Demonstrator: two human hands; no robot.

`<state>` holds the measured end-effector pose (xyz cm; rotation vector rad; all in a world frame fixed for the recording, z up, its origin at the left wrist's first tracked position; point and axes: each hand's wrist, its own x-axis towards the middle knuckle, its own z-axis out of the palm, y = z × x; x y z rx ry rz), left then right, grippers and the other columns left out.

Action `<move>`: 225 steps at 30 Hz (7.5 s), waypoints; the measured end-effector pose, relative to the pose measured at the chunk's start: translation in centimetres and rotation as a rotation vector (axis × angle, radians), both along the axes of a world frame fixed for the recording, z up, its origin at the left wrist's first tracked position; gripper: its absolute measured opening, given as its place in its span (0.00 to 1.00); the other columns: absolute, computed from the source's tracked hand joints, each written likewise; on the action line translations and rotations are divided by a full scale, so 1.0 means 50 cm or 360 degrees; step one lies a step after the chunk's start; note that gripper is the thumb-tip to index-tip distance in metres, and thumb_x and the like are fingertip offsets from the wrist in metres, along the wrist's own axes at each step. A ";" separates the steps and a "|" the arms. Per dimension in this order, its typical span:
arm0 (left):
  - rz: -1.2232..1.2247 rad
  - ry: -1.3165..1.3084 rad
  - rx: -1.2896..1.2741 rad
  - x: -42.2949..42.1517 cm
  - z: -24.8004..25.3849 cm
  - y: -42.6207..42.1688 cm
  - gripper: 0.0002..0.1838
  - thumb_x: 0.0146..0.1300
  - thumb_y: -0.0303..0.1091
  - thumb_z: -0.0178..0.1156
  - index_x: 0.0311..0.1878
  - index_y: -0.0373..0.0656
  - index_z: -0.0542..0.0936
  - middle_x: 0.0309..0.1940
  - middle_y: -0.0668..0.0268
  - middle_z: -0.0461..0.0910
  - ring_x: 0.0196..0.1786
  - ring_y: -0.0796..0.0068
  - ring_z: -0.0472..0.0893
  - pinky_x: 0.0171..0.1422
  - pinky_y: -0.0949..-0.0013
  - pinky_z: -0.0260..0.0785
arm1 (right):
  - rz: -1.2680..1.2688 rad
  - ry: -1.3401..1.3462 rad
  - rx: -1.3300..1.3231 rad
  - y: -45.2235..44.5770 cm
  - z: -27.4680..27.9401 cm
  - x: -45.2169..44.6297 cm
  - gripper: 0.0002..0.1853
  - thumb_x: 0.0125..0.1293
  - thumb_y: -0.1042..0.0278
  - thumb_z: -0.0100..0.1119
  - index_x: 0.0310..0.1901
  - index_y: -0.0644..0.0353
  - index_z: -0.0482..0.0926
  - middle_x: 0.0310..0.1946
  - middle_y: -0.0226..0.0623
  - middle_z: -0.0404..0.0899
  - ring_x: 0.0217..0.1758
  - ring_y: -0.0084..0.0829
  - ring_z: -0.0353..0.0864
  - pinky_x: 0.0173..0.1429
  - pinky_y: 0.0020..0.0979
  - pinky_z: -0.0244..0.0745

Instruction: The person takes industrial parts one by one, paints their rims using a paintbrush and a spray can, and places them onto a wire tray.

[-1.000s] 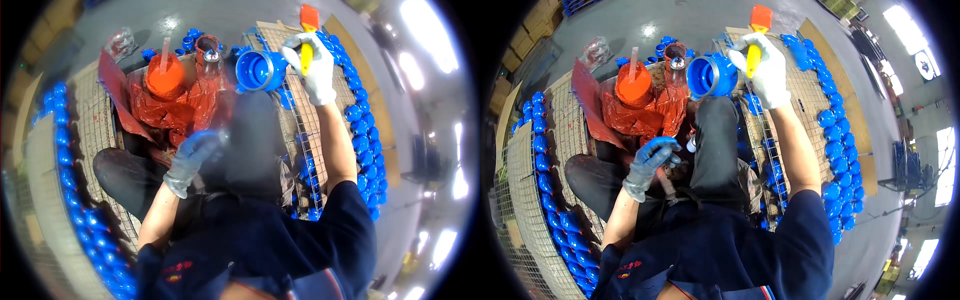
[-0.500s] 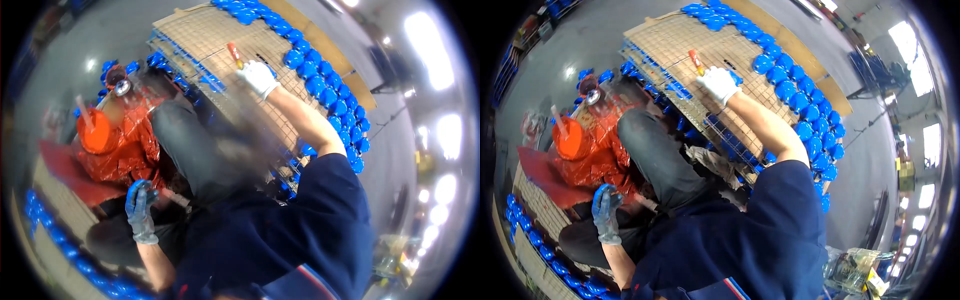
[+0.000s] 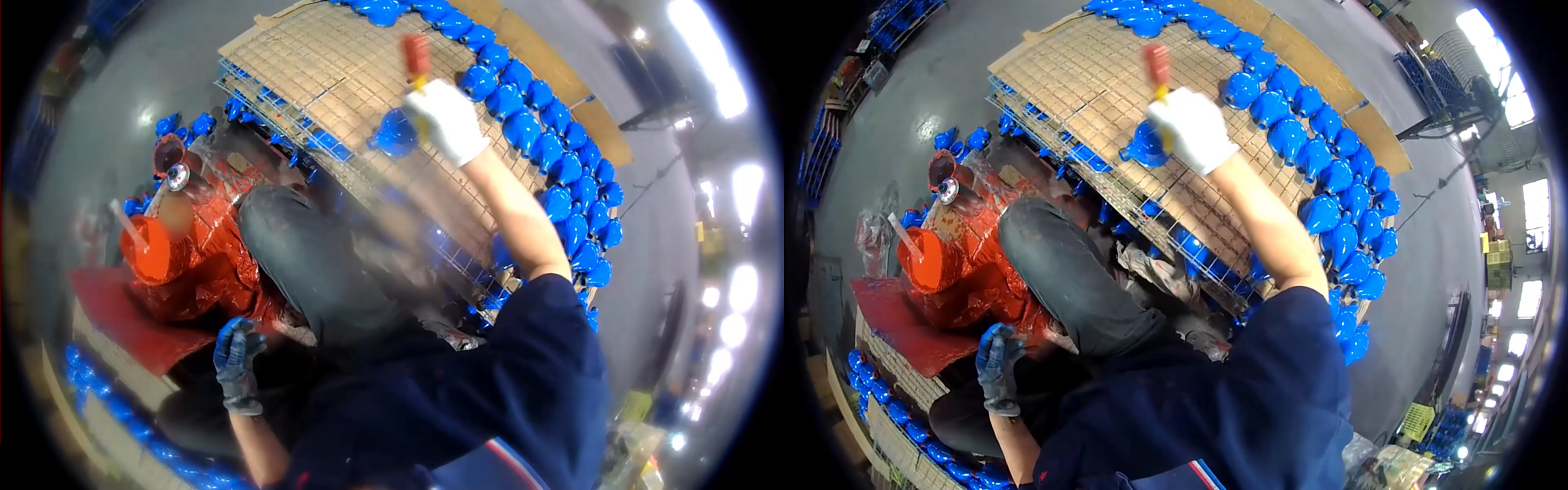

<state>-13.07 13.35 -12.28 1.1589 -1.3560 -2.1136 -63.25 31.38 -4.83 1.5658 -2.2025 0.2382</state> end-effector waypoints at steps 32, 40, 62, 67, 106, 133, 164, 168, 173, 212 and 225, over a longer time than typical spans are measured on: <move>-0.0171 0.0975 -0.0099 -0.221 0.147 -0.021 0.38 0.75 0.54 0.53 0.80 0.46 0.55 0.76 0.56 0.61 0.68 0.56 0.73 0.65 0.53 0.72 | 0.0948 -0.2273 -0.1501 -0.303 0.183 0.416 0.18 0.61 0.85 0.68 0.40 0.56 0.67 0.45 0.47 0.81 0.35 0.22 0.80 0.34 0.23 0.77; 0.0562 0.1721 -0.0101 -0.035 0.109 -0.004 0.30 0.72 0.53 0.55 0.72 0.49 0.69 0.71 0.54 0.68 0.74 0.49 0.67 0.77 0.45 0.63 | 0.1641 -0.2488 -0.0957 -0.254 -0.019 0.739 0.20 0.59 0.89 0.68 0.47 0.59 0.70 0.52 0.55 0.81 0.46 0.34 0.85 0.51 0.32 0.81; 0.0363 -0.0195 -0.1566 0.122 0.079 0.020 0.51 0.42 0.45 0.83 0.68 0.41 0.67 0.58 0.53 0.78 0.55 0.59 0.83 0.60 0.59 0.77 | 0.1100 -0.2516 -0.0642 -0.328 0.057 0.565 0.12 0.66 0.74 0.66 0.50 0.63 0.81 0.41 0.33 0.84 0.42 0.23 0.82 0.52 0.24 0.76; 0.0144 -0.0489 -0.1733 0.117 0.093 0.043 0.54 0.40 0.53 0.84 0.68 0.40 0.68 0.58 0.54 0.78 0.57 0.61 0.81 0.61 0.59 0.76 | 0.1270 -0.2519 -0.0128 -0.379 0.098 0.572 0.08 0.71 0.70 0.62 0.48 0.63 0.80 0.34 0.30 0.80 0.36 0.22 0.79 0.41 0.27 0.73; 0.0207 0.1873 0.0539 0.124 0.159 -0.202 0.51 0.62 0.67 0.62 0.78 0.43 0.56 0.72 0.43 0.62 0.36 0.70 0.71 0.33 0.73 0.69 | 0.1096 -0.2398 -0.0274 -0.529 -0.129 0.371 0.14 0.72 0.80 0.53 0.55 0.62 0.82 0.47 0.34 0.86 0.47 0.24 0.83 0.55 0.27 0.77; 0.0447 0.1060 -0.0400 0.105 0.115 -0.269 0.62 0.42 0.56 0.82 0.76 0.42 0.59 0.65 0.62 0.74 0.67 0.64 0.76 0.73 0.60 0.69 | 0.1562 -0.1862 -0.0555 -0.424 0.031 0.680 0.41 0.50 0.81 0.74 0.66 0.58 0.63 0.53 0.42 0.72 0.55 0.36 0.76 0.61 0.39 0.74; 0.0507 0.0981 -0.0642 0.105 0.083 -0.253 0.53 0.50 0.53 0.79 0.75 0.43 0.63 0.64 0.66 0.74 0.62 0.70 0.77 0.68 0.66 0.72 | 0.1401 -0.1801 -0.0761 -0.378 0.091 0.765 0.40 0.49 0.79 0.77 0.64 0.61 0.65 0.54 0.44 0.73 0.51 0.34 0.80 0.57 0.32 0.76; 0.0355 0.0944 -0.0622 0.104 0.082 -0.266 0.51 0.50 0.54 0.79 0.74 0.43 0.66 0.62 0.67 0.76 0.59 0.72 0.79 0.62 0.68 0.75 | 0.1458 -0.1709 -0.0750 -0.373 0.083 0.774 0.41 0.49 0.78 0.79 0.65 0.60 0.66 0.55 0.45 0.74 0.53 0.38 0.80 0.56 0.35 0.78; 0.0477 0.0828 -0.0830 0.095 0.055 -0.273 0.44 0.53 0.54 0.78 0.68 0.43 0.72 0.50 0.71 0.80 0.48 0.80 0.80 0.52 0.75 0.75 | 0.1474 -0.1571 -0.0735 -0.382 0.097 0.791 0.39 0.50 0.76 0.79 0.63 0.61 0.68 0.51 0.45 0.76 0.50 0.38 0.80 0.54 0.36 0.77; 0.0697 0.1069 -0.0392 0.114 0.075 -0.242 0.46 0.55 0.54 0.75 0.71 0.43 0.66 0.52 0.65 0.78 0.45 0.72 0.81 0.37 0.72 0.74 | 0.1478 -0.1518 -0.0838 -0.406 0.121 0.692 0.39 0.49 0.85 0.72 0.63 0.59 0.64 0.50 0.38 0.70 0.45 0.29 0.79 0.52 0.31 0.79; 0.0721 0.1201 -0.0346 0.151 0.049 -0.262 0.40 0.66 0.55 0.66 0.74 0.47 0.63 0.68 0.62 0.71 0.64 0.60 0.76 0.65 0.55 0.73 | 0.1370 -0.1999 -0.0161 -0.407 -0.160 0.703 0.36 0.49 0.76 0.77 0.61 0.59 0.71 0.51 0.46 0.73 0.48 0.44 0.79 0.52 0.38 0.78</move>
